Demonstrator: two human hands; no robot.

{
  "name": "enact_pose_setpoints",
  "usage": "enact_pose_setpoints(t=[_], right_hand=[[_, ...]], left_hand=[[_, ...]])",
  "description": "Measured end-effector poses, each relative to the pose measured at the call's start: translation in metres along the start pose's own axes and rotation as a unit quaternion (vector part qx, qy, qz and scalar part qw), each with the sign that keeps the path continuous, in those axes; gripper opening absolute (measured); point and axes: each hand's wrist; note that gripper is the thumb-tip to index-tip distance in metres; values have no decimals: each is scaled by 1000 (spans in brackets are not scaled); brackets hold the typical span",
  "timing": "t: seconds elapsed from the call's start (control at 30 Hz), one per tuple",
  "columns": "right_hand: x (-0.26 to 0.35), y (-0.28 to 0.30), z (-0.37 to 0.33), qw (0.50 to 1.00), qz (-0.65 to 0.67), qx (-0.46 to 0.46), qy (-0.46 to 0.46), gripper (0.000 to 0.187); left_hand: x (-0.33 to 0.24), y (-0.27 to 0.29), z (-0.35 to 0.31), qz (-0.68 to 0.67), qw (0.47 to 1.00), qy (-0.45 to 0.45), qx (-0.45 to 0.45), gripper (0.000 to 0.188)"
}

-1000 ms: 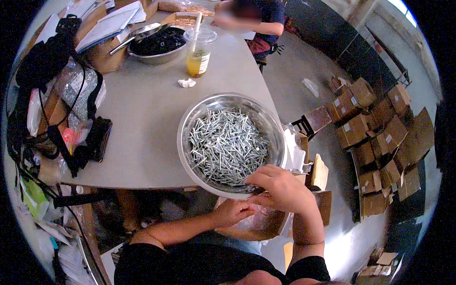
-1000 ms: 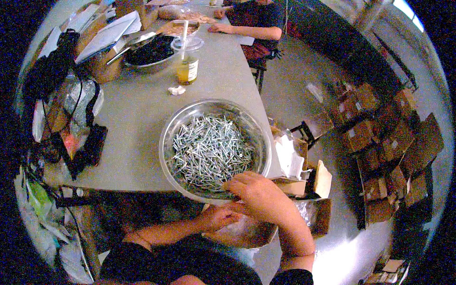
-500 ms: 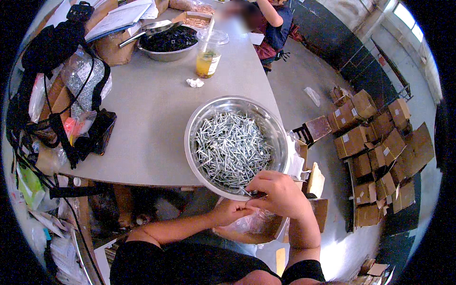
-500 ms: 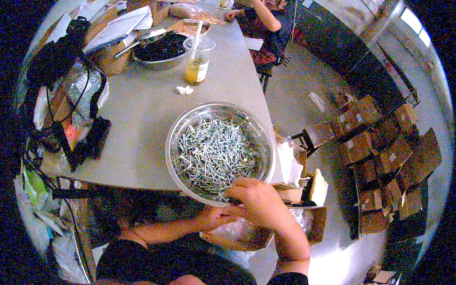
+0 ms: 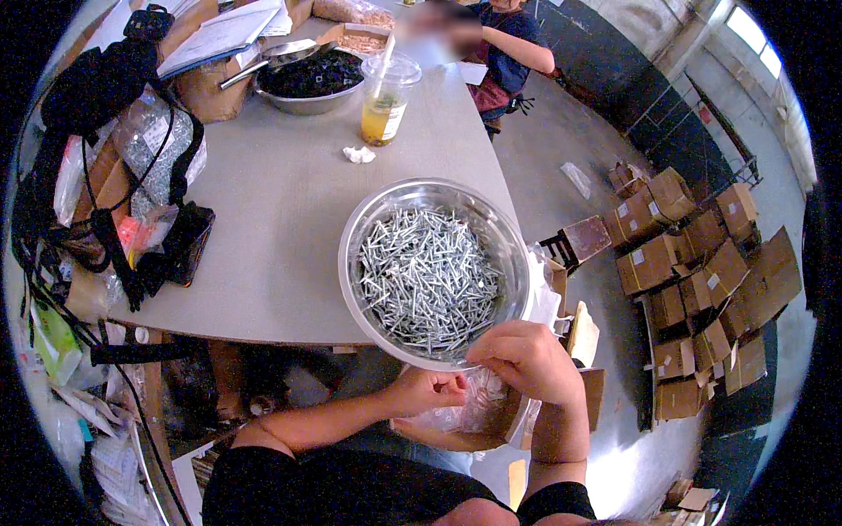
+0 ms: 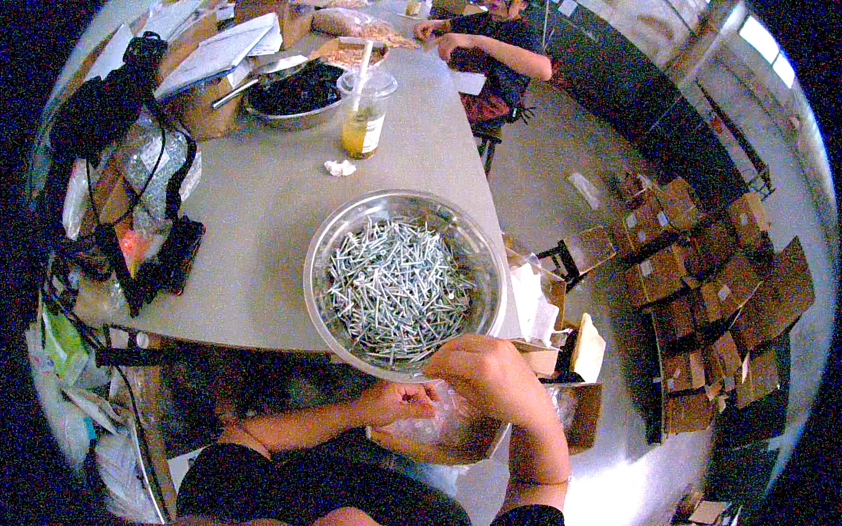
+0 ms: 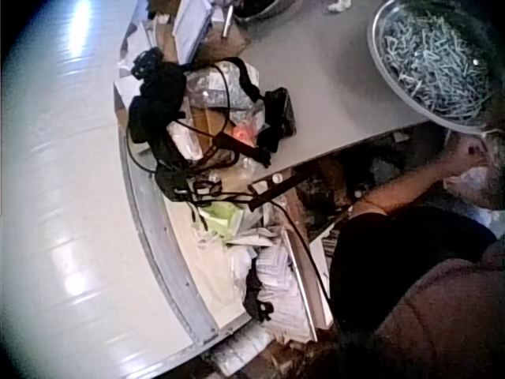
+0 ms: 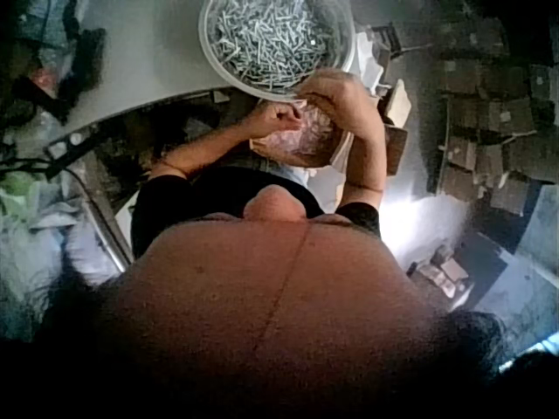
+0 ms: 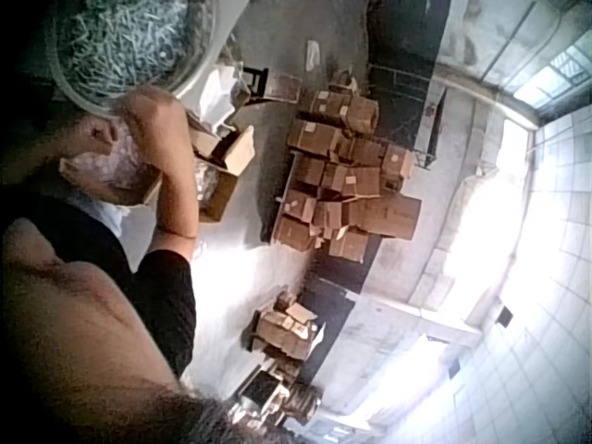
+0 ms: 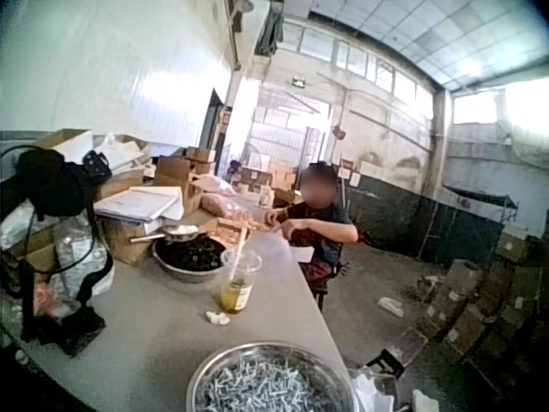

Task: The person picks individual nails from a large metal bowl and places them into a small plastic bag held in their left hand. The task is performed by hand without tools, moving items one at a time from the bowl to the bag.

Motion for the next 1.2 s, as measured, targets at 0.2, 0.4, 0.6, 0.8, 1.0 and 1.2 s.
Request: enact_pose_setpoints(t=[0.2, 0.4, 0.6, 0.8, 1.0, 1.2], right_hand=[[-2, -7, -3, 999, -6, -43, -7, 13], [9, -16, -9, 991, -112, -64, 17, 21], [16, -18, -19, 984, -167, -54, 32, 27], [17, -33, -31, 958, -249, -111, 87, 34], [26, -38, -50, 974, -202, -93, 42, 35], [23, -57, -65, 978, -210, 3, 11, 35]], left_hand=[[-19, 2, -1, 68, 997, 27, 3, 20], [-9, -5, 8, -34, 993, -110, 2, 26], [-13, -6, 16, 25, 999, -26, -7, 38], [-15, -9, 20, 157, 974, -116, -112, 47], [-44, 5, 10, 124, 990, -66, 9, 30], [5, -13, 21, 102, 991, -78, -28, 20]])
Point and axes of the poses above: each hand's wrist, its own z-axis towards the middle knuckle, its own y-axis out of the back of the hand, x = y × z, and after that the axes turned 15 degrees about x, right-handed
